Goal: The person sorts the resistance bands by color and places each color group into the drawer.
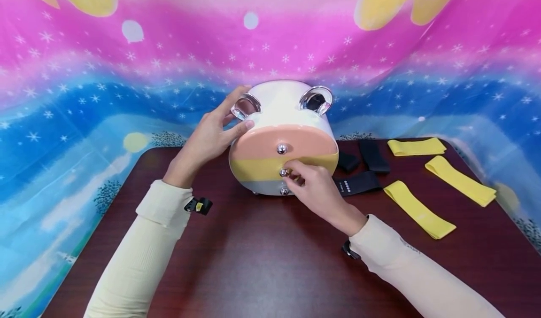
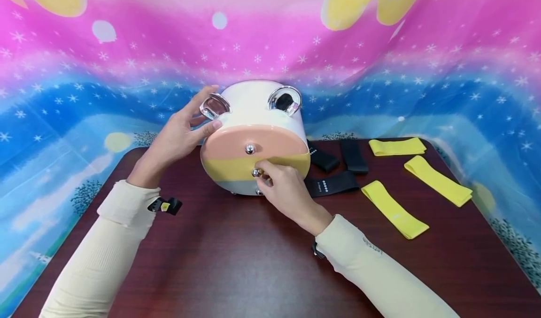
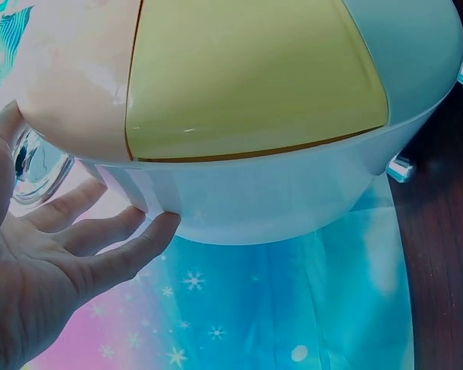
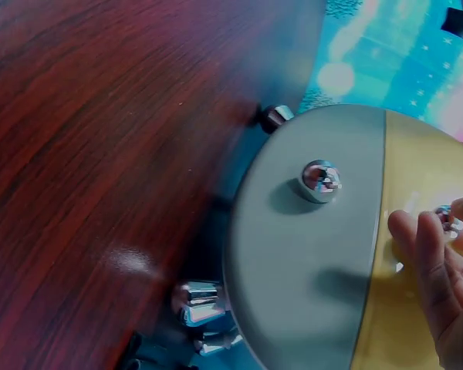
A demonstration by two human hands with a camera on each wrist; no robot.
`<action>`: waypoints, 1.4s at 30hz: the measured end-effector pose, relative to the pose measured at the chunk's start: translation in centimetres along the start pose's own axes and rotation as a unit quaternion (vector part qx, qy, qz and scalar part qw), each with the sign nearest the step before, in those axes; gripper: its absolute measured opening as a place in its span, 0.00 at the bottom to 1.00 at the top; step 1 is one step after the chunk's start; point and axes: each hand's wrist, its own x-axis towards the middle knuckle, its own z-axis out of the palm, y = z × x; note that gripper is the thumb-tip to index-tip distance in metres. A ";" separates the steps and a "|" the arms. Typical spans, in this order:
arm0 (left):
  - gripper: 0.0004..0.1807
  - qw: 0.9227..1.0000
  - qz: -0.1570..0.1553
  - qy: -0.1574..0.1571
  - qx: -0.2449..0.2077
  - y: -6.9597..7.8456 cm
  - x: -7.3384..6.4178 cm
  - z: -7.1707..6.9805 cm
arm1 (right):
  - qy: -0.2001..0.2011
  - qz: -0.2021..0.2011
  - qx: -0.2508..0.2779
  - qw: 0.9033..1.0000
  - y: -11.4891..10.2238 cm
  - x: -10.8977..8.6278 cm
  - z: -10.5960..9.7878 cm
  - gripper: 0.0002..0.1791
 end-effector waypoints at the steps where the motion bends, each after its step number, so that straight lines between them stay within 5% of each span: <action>1: 0.42 1.000 0.000 0.000 -0.001 0.0 0.0 0.0 | 0.001 -0.001 0.005 1.000 0.1 0.0 0.1 0.09; 15: 0.42 1.000 0.005 0.004 -0.008 0.0 0.1 0.1 | 0.052 -0.040 -0.048 0.997 0.0 0.0 1.4 0.07; 30: 0.42 0.999 0.035 0.005 -0.009 0.0 0.2 0.2 | 0.052 -0.043 -0.063 0.996 -0.8 -0.5 1.2 0.07; 42: 0.42 1.000 0.008 -0.001 -0.008 -0.2 0.2 0.1 | 0.043 -0.054 -0.064 0.996 -2.7 -2.7 0.3 0.07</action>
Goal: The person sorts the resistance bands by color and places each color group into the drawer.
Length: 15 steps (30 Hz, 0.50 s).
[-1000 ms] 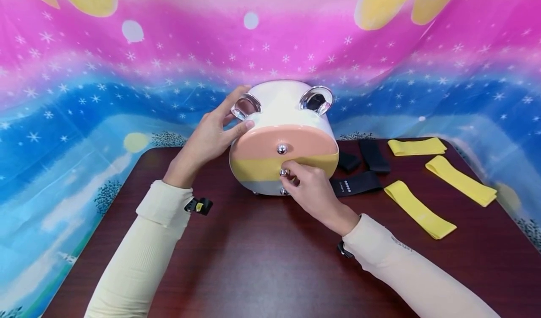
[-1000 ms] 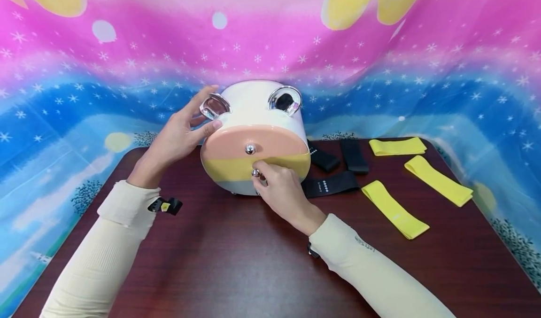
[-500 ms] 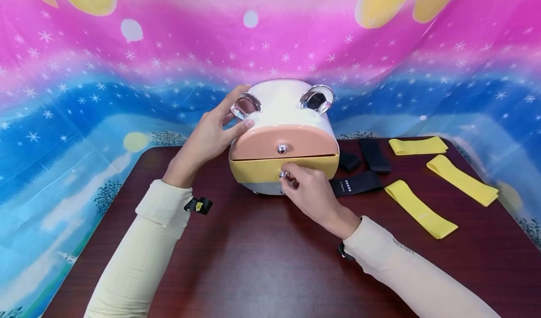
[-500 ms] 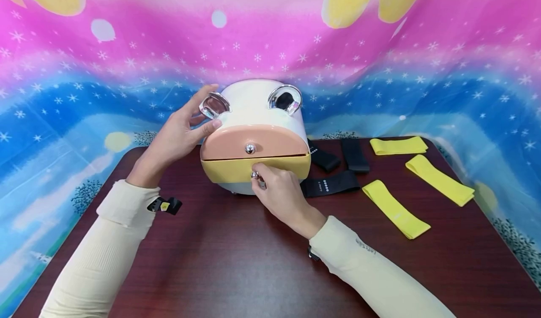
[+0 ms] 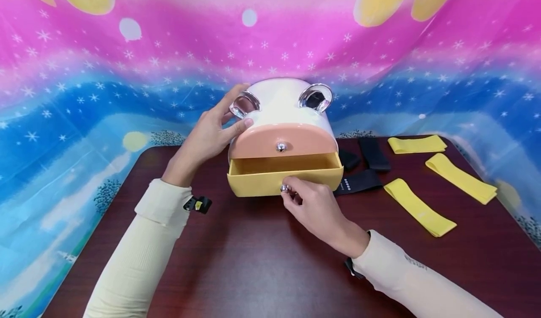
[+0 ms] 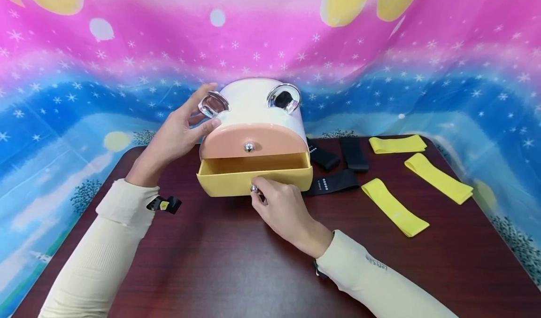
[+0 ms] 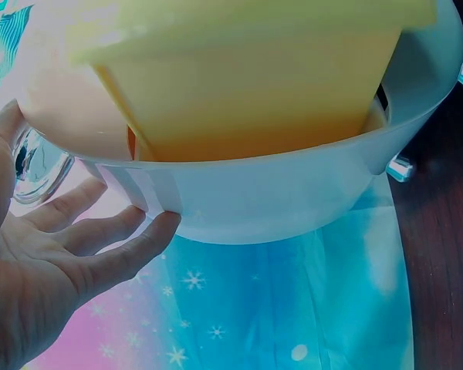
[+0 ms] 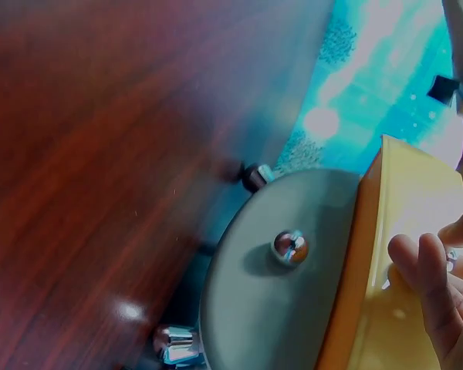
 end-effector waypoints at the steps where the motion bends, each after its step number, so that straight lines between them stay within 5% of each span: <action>1: 0.42 1.000 0.002 0.000 0.000 0.0 0.0 0.0 | 0.003 -0.004 0.002 1.000 -0.2 -0.2 -0.1 0.08; 15: 0.42 1.000 -0.017 -0.001 0.005 0.2 0.0 0.1 | 0.016 -0.044 -0.012 0.999 -2.7 -1.9 -1.5 0.10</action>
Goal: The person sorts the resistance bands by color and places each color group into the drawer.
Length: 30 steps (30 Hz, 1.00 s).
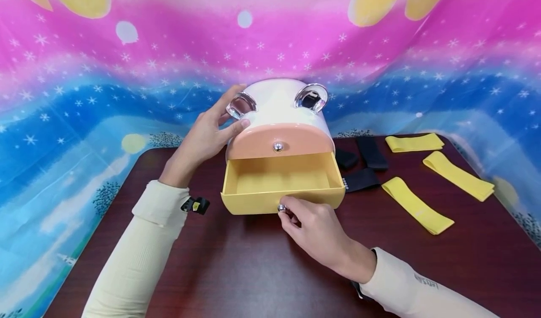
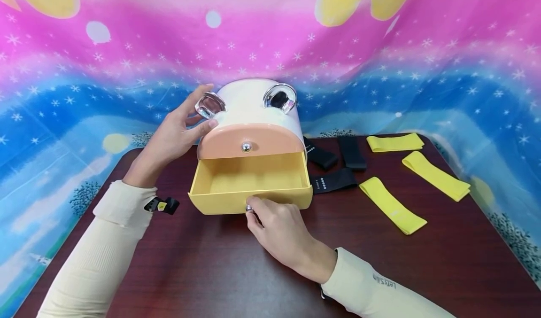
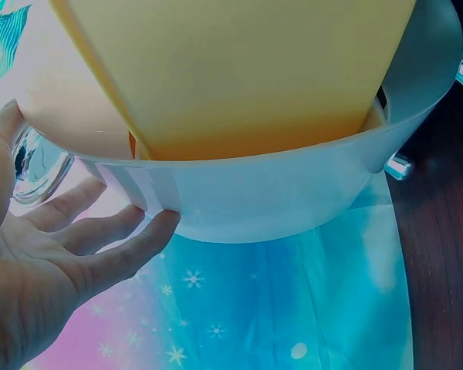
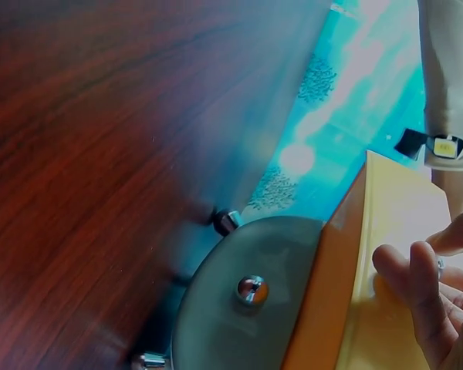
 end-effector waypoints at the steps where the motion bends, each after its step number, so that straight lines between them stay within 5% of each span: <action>1: 0.42 1.000 -0.003 0.000 0.001 0.0 0.0 0.0 | -0.002 0.000 0.000 1.000 -0.1 -0.1 -0.1 0.11; 22: 0.42 1.000 0.023 0.004 0.000 -0.1 0.1 0.1 | -0.003 -0.009 -0.002 1.000 -1.0 -0.8 -0.7 0.13; 28: 0.42 1.000 0.009 0.002 0.002 -0.2 0.1 0.1 | 0.000 0.009 0.016 1.000 -1.2 -0.4 -2.7 0.03; 30: 0.42 1.000 0.006 0.002 0.002 -0.2 0.1 0.1 | 0.020 0.011 0.023 0.999 -1.1 0.0 -4.0 0.08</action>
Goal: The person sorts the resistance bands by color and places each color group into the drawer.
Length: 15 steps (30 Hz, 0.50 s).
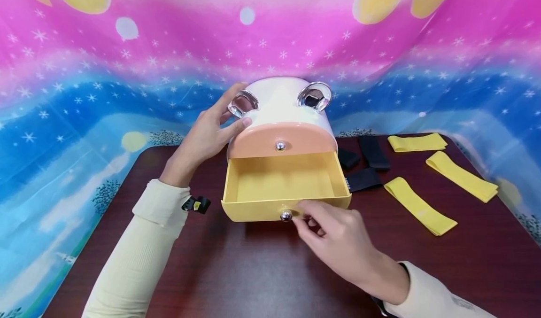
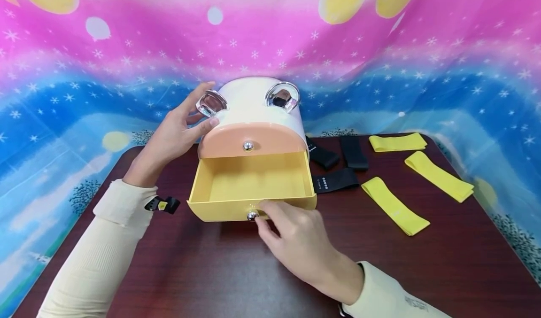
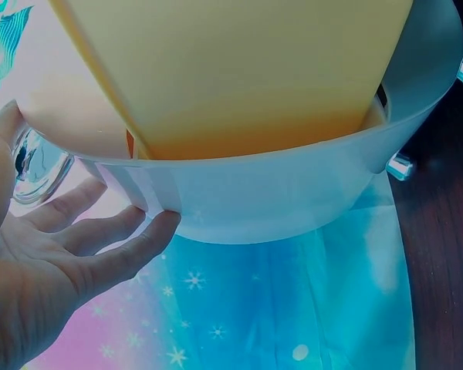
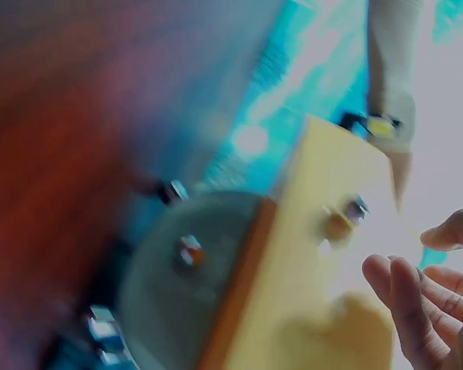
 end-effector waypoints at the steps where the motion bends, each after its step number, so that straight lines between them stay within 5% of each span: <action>1: 0.42 1.000 -0.001 0.000 0.000 0.0 0.0 0.0 | 0.010 0.002 -0.002 1.000 0.1 0.2 -0.8 0.12; 8: 0.42 1.000 0.007 -0.001 0.000 0.2 0.1 0.0 | 0.077 0.047 -0.055 0.994 2.5 1.2 -6.0 0.27; 15: 0.42 1.000 -0.001 0.001 0.000 0.1 0.0 0.0 | 0.011 0.185 -0.128 0.974 8.6 0.6 -8.3 0.11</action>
